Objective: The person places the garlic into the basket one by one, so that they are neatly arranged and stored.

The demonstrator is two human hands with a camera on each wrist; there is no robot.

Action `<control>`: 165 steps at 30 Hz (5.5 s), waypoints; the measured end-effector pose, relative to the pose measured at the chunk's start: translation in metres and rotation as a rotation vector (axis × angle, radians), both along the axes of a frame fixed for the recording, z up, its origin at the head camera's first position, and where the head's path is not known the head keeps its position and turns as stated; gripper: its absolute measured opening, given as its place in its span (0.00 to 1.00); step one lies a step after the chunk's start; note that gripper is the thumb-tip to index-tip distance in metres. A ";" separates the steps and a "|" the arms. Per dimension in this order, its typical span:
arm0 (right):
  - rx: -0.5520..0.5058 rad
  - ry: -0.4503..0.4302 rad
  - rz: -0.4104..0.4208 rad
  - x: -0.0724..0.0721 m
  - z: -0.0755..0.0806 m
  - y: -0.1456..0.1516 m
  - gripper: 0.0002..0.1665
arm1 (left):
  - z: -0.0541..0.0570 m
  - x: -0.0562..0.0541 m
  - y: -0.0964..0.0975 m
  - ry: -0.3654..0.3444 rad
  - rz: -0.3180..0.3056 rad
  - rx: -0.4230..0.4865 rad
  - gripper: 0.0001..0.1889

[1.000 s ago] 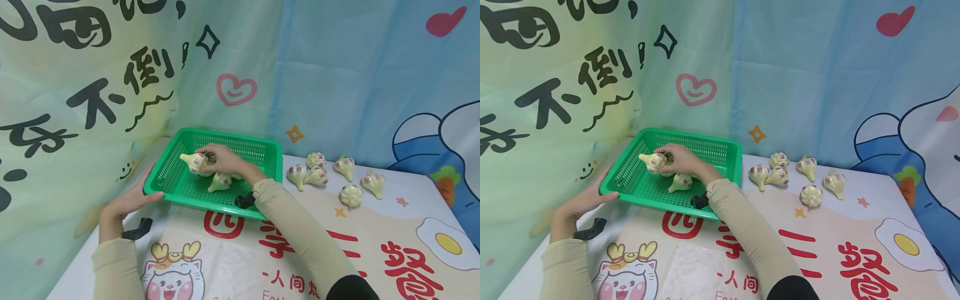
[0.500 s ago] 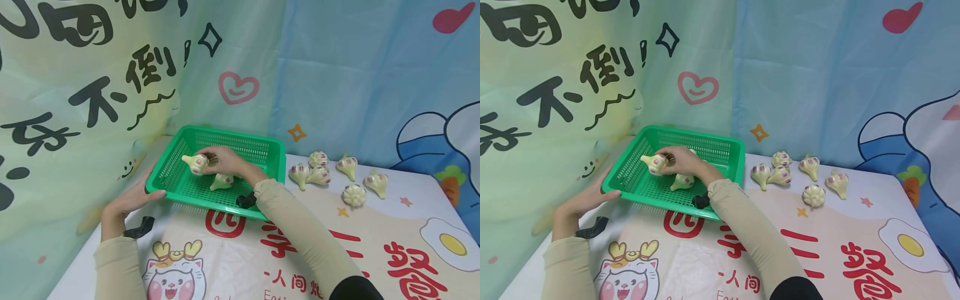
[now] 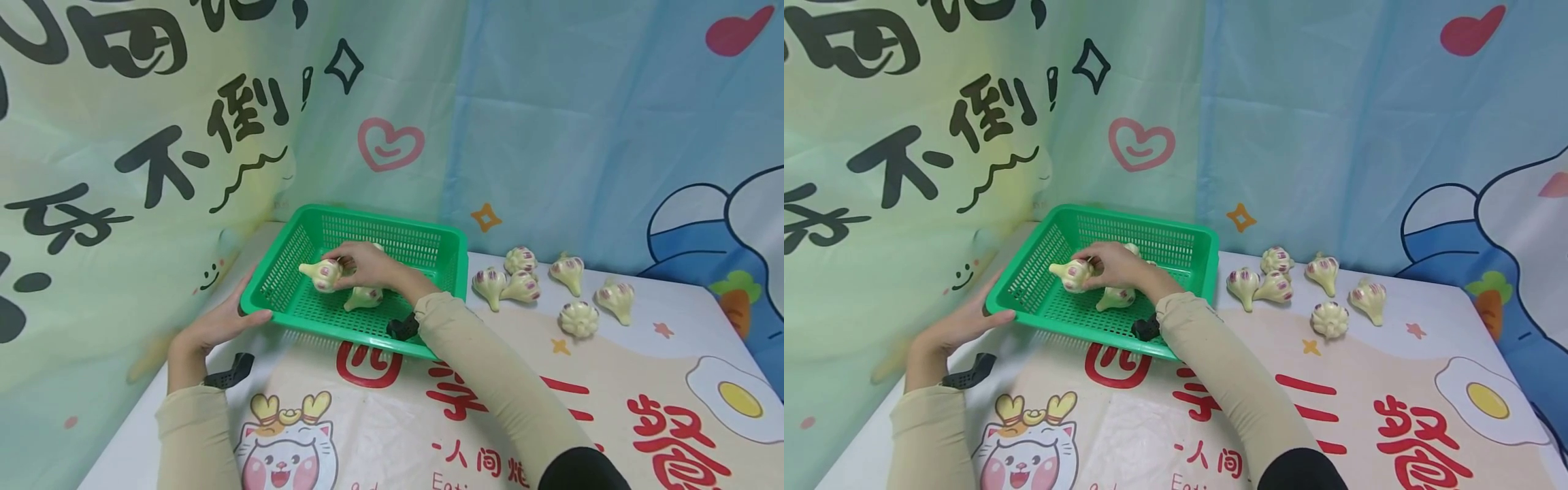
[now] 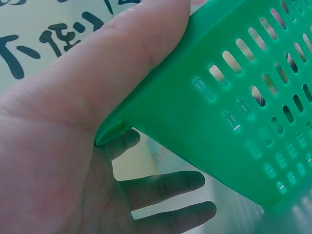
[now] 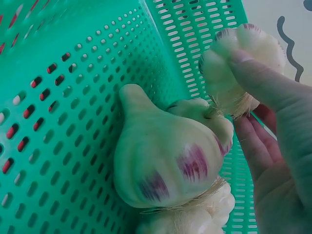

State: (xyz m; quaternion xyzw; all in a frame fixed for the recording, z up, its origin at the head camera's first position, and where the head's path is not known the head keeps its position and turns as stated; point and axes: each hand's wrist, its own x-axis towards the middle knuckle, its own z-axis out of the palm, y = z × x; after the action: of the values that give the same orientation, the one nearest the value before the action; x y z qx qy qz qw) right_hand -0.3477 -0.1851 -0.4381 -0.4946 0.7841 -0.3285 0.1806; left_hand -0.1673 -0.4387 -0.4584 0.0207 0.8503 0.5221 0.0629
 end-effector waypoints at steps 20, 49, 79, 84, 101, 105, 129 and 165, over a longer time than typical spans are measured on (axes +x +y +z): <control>0.051 0.176 0.097 0.003 0.004 -0.001 0.32 | 0.010 0.005 0.002 -0.053 0.041 -0.034 0.52; 0.142 0.117 0.209 -0.001 -0.005 0.001 0.28 | 0.009 0.003 0.002 -0.025 0.033 -0.036 0.52; 0.260 0.257 0.209 -0.003 -0.007 -0.003 0.31 | 0.015 0.004 0.004 -0.037 0.059 -0.030 0.54; 0.263 0.242 0.217 -0.001 -0.004 -0.002 0.32 | 0.011 0.005 0.005 -0.032 0.076 -0.017 0.53; 0.272 0.220 0.174 0.007 0.009 0.010 0.34 | 0.007 0.002 0.004 -0.015 0.035 0.012 0.53; 0.264 0.207 0.132 0.010 0.022 0.019 0.34 | 0.008 0.002 0.002 -0.014 0.032 0.003 0.53; -0.092 0.111 -0.223 0.027 0.062 0.147 0.42 | 0.006 0.003 0.003 -0.022 0.018 -0.014 0.52; -0.264 0.138 -0.858 0.027 0.010 0.352 0.43 | 0.006 0.003 0.006 -0.028 0.010 -0.015 0.51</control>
State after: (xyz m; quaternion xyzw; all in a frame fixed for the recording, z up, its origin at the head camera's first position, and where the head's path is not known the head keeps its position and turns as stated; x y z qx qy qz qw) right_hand -0.3208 0.1667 -0.4279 -0.1643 0.8797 -0.4371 -0.0892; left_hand -0.1641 -0.4328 -0.4525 0.0088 0.8533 0.5163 0.0723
